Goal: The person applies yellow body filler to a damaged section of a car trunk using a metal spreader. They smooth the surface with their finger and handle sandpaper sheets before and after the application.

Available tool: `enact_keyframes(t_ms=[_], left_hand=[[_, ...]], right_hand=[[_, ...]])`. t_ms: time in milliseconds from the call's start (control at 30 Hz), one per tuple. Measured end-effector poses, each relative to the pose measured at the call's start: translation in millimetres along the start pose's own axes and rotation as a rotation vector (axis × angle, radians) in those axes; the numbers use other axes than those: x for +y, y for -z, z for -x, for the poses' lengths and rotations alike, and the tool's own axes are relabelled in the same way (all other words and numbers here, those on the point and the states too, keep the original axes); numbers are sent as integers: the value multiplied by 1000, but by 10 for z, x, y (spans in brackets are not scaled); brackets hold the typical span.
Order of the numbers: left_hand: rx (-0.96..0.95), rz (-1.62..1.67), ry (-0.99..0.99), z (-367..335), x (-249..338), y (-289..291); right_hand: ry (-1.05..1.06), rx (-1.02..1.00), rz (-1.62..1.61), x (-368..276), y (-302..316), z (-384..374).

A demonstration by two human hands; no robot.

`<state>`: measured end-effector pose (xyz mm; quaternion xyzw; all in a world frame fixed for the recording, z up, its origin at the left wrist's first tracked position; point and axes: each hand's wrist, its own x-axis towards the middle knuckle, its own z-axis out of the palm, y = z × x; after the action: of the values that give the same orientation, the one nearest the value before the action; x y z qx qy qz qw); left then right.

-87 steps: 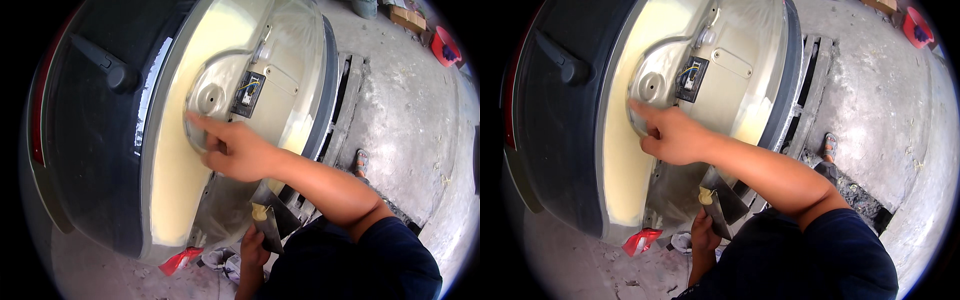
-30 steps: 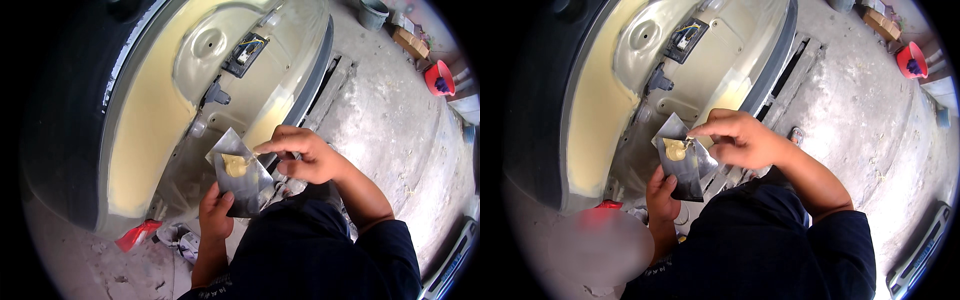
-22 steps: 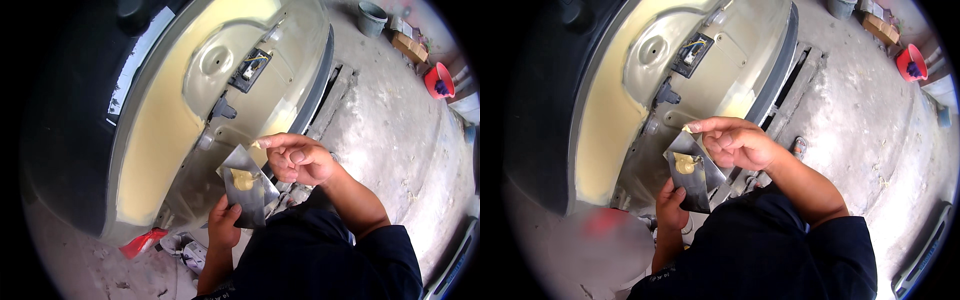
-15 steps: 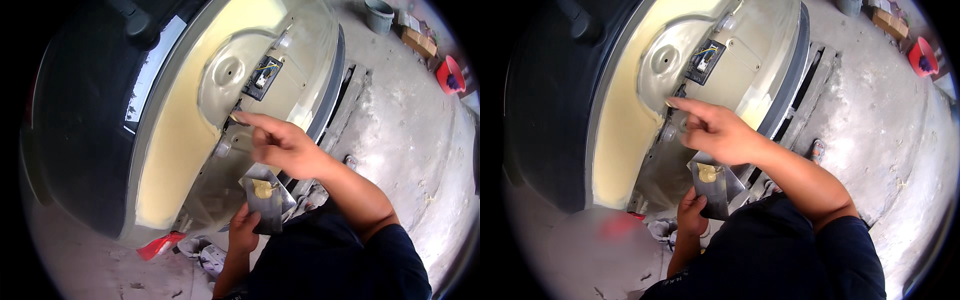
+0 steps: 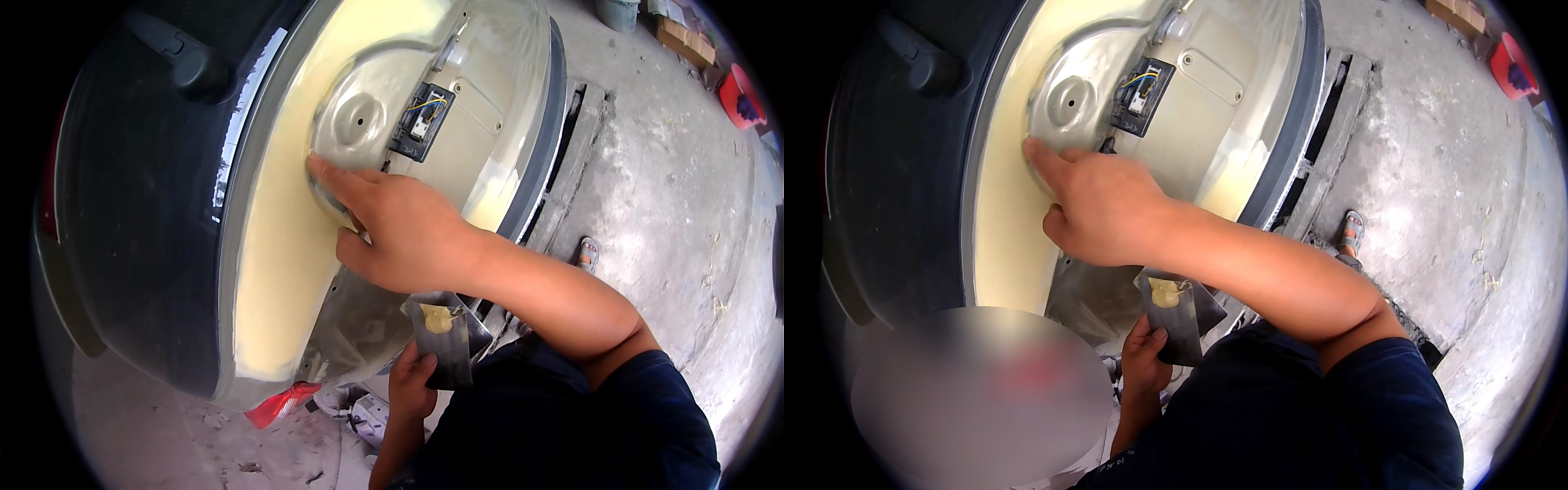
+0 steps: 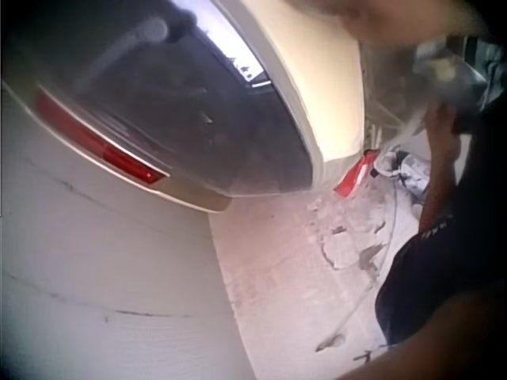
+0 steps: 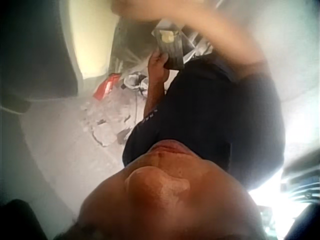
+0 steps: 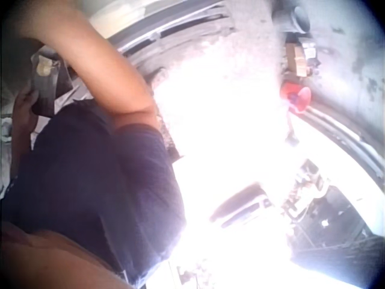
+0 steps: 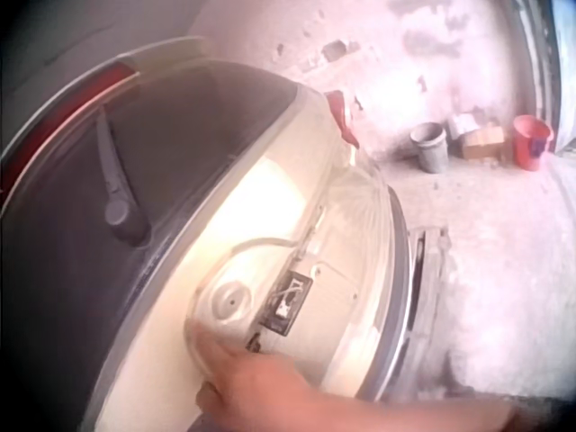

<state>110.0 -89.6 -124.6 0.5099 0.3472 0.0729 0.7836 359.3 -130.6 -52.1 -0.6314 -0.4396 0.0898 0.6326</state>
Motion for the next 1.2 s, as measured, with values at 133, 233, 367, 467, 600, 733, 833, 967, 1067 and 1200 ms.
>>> enact_keyframes(t_ms=[133, 233, 367, 467, 600, 733, 833, 967, 1067, 1200], left_hand=[[4, -5, 3, 17, -19, 42], [-6, -7, -1, -3, -23, 45], [14, 21, 6, -9, 18, -16], [28, 32, 3, -13, -9, 41], [20, 31, -13, -32, -21, 60], [34, 35, -10, -19, -18, 67], [18, 41, -19, -49, -47, 105], [14, 17, -25, -50, -51, 118], [18, 15, -22, -39, -58, 118], [-3, 40, -6, -53, -31, 81]], right_hand=[[63, 9, -95, 66, 24, 31], [88, 122, -76, 94, -77, 31], [88, 61, -71, 130, -95, 101], [58, 3, -101, 114, -29, 99], [44, -37, -79, 112, -33, 109], [62, -30, -22, 151, 3, 154], [55, 11, 15, 132, -36, 105], [66, -67, 133, 126, -47, 153], [110, -8, 123, 170, -12, 152], [79, -21, 294, 120, -45, 75]])
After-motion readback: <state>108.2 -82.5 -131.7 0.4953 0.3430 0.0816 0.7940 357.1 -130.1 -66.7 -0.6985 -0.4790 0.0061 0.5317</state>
